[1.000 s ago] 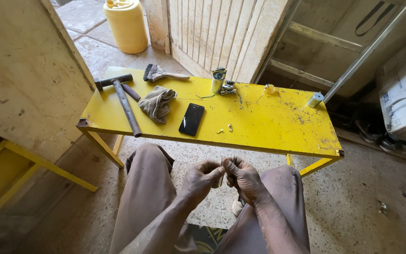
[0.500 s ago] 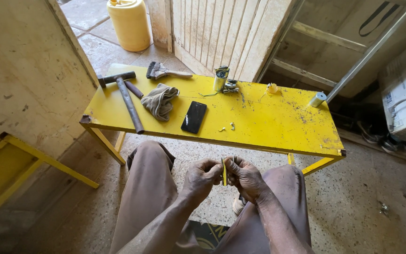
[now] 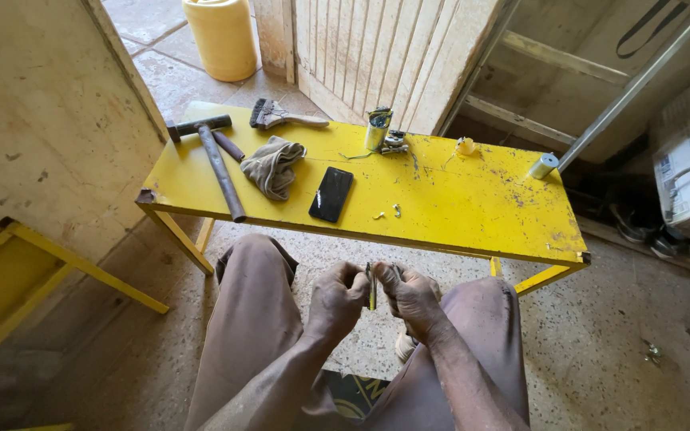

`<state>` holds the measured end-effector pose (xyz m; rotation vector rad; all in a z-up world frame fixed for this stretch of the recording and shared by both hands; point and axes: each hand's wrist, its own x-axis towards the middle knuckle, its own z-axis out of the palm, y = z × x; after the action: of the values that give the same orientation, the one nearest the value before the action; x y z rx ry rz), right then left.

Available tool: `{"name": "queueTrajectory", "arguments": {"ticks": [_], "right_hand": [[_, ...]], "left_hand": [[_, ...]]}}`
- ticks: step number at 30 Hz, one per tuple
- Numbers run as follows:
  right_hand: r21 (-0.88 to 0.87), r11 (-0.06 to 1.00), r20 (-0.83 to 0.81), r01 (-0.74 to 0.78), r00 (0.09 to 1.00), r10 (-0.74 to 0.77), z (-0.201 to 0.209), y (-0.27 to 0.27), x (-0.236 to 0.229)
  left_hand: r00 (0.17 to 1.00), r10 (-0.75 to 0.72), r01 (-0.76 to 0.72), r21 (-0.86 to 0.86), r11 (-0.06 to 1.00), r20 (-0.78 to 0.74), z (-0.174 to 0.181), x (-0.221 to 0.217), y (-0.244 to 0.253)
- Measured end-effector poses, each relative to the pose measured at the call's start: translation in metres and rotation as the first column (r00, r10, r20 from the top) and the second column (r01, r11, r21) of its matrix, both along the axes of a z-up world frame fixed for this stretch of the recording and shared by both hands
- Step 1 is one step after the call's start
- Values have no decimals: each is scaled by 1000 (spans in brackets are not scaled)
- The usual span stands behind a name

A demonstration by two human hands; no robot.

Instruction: The person disassembles a cylindrical metal lock mechanism on a yellow workbench, removing internal components and manipulating them with their hands. They then reassemble the parts, fitting the cylinder back together and testing the mechanism.

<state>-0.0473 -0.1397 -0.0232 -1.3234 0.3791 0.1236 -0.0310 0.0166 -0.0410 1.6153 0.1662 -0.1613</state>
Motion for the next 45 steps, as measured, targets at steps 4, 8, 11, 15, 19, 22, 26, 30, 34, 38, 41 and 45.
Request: {"name": "queueTrajectory", "arguments": {"ticks": [4,8,11,15,19,22,26,30,34,38,41,45], "right_hand": [[-132,991,35,-24,999,29,15,10,-2],[-196,979,12,59,998,-58,13,9,1],[-184,980,-20,71,997,-75,8,6,2],[-88,995,-61,49,997,-54,-20,-5,12],[7,1000,0,0,1000,0,-11,-6,11],[-13,1000,61,1,998,0,2,1,7],[-357,933,-54,49,996,-73,21,15,4],[-277,955,9,107,994,-109,42,13,-3],[-166,977,10,133,991,-133,31,8,-5],[9,1000,-59,9,998,-9,17,-5,10],[10,999,-61,35,998,-34,18,-9,12],[-28,994,-37,105,994,-106,15,-15,20]], "left_hand": [[997,-41,29,156,987,73,9,-2,2],[990,-64,50,119,992,122,12,-3,2],[993,-75,69,70,995,91,8,-3,1],[995,-97,87,-222,971,-36,8,-3,3],[993,-103,87,-236,968,-57,14,-2,6],[993,-90,73,-211,975,-72,15,-3,7],[992,-87,67,-200,978,-94,8,-1,4],[993,-54,32,-200,979,-102,20,0,8],[993,-25,3,-188,982,-114,33,-3,12],[991,26,-53,-213,976,-128,39,2,17],[990,45,-78,-240,968,-137,29,9,19],[984,114,-142,-215,966,-138,41,30,19]]}}
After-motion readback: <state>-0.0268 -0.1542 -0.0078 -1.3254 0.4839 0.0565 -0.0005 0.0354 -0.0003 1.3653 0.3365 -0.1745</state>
